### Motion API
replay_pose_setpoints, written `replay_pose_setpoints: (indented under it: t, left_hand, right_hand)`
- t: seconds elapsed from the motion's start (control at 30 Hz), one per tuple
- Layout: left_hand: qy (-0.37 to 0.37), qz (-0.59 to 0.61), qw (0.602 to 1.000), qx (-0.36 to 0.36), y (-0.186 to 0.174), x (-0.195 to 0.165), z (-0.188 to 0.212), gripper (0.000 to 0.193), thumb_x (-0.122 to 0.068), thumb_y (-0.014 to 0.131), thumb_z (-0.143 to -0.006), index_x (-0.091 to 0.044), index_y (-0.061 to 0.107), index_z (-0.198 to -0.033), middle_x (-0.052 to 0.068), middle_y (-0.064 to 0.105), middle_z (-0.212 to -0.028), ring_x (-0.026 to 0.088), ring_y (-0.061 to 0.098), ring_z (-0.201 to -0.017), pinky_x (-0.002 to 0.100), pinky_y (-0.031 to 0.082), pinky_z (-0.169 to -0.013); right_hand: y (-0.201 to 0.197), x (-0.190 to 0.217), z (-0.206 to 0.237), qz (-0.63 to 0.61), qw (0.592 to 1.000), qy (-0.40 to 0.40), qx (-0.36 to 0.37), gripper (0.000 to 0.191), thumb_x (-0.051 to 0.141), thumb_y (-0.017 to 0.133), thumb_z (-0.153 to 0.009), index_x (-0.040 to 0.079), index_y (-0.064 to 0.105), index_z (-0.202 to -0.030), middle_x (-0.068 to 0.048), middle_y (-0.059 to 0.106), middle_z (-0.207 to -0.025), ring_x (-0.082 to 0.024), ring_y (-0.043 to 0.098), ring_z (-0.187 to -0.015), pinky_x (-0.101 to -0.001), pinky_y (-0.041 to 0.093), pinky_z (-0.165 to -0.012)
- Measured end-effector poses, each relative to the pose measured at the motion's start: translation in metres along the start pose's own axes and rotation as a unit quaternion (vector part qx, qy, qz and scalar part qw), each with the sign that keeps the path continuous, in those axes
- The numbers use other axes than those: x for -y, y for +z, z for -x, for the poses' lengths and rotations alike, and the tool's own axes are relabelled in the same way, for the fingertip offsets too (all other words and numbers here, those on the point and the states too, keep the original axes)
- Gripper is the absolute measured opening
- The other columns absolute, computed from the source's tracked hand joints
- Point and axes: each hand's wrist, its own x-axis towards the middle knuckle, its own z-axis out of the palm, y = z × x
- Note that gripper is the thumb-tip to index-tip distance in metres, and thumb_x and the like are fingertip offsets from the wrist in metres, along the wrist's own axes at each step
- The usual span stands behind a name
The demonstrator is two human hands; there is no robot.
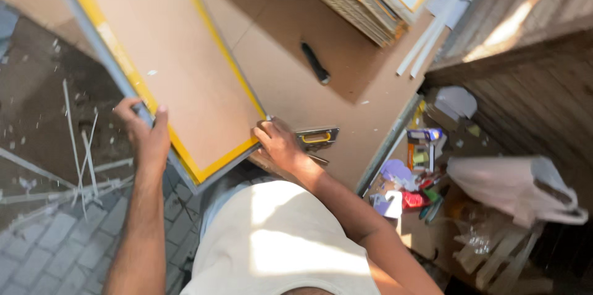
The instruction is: The person applies yellow tape to the edges of a rectangular board, cuts the tape with a utility knife, and staples white corner pieces onto the taped edges. The person repeats the taping and cutting steps on a second board.
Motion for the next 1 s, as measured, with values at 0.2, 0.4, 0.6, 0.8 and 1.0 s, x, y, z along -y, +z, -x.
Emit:
replay_pose_setpoints:
  t: [0.2,0.4,0.6,0.8,1.0]
  left_hand:
    - [-0.011,0.234,0.962,0.139,0.022,-0.07,0.014,0.017,0.0,0.063,-0.117,-0.003,0.046,-0.119,0.009,0.057,-0.102,0.014,0.061,-0.072,0.029,0.055,-0.065]
    - [-0.061,0.219,0.961,0.156,0.071,-0.052,-0.004,0.012,-0.009,0.061,-0.119,0.003,0.057,-0.117,0.009,0.066,-0.103,0.012,0.065,-0.079,0.026,0.056,-0.073]
    - [-0.117,0.178,0.957,0.195,0.103,-0.001,-0.02,0.013,-0.011,0.064,-0.116,0.002,0.062,-0.116,0.01,0.067,-0.104,0.013,0.065,-0.082,0.025,0.055,-0.075]
    - [-0.101,0.127,0.961,0.224,0.112,0.012,-0.031,0.015,-0.013,0.068,-0.112,0.002,0.067,-0.115,0.011,0.067,-0.105,0.014,0.065,-0.086,0.025,0.055,-0.077]
    - [0.158,-0.021,0.957,0.241,0.098,-0.056,-0.015,0.017,-0.015,0.071,-0.109,0.002,0.072,-0.113,0.012,0.068,-0.106,0.015,0.065,-0.09,0.025,0.055,-0.079]
  right_hand:
    - [-0.044,-0.039,0.036,-0.102,0.985,0.094,-0.103,0.057,0.016,0.078,-0.084,0.011,0.06,-0.138,-0.01,0.053,-0.15,-0.034,0.055,-0.134,-0.05,0.042,-0.116]
    - [-0.072,-0.073,0.131,0.097,0.899,0.391,-0.17,0.046,0.031,0.067,-0.098,0.008,0.058,-0.137,-0.017,0.052,-0.15,-0.038,0.055,-0.126,-0.0511,0.041,-0.111]
    - [-0.132,-0.107,0.239,0.379,0.664,0.584,-0.273,0.067,0.04,0.073,-0.083,-0.007,0.059,-0.128,-0.029,0.057,-0.135,-0.043,0.056,-0.117,-0.0542,0.044,-0.1]
    - [-0.156,-0.118,0.276,0.151,0.665,0.686,-0.252,0.041,0.039,0.082,-0.082,0.0,0.072,-0.091,-0.021,0.073,-0.103,-0.04,0.068,-0.1,-0.0476,0.054,-0.085]
    - [-0.155,-0.134,0.293,0.123,0.617,0.734,-0.255,0.015,0.014,0.074,-0.083,0.003,0.071,-0.092,-0.022,0.073,-0.097,-0.039,0.072,-0.092,-0.0468,0.058,-0.083]
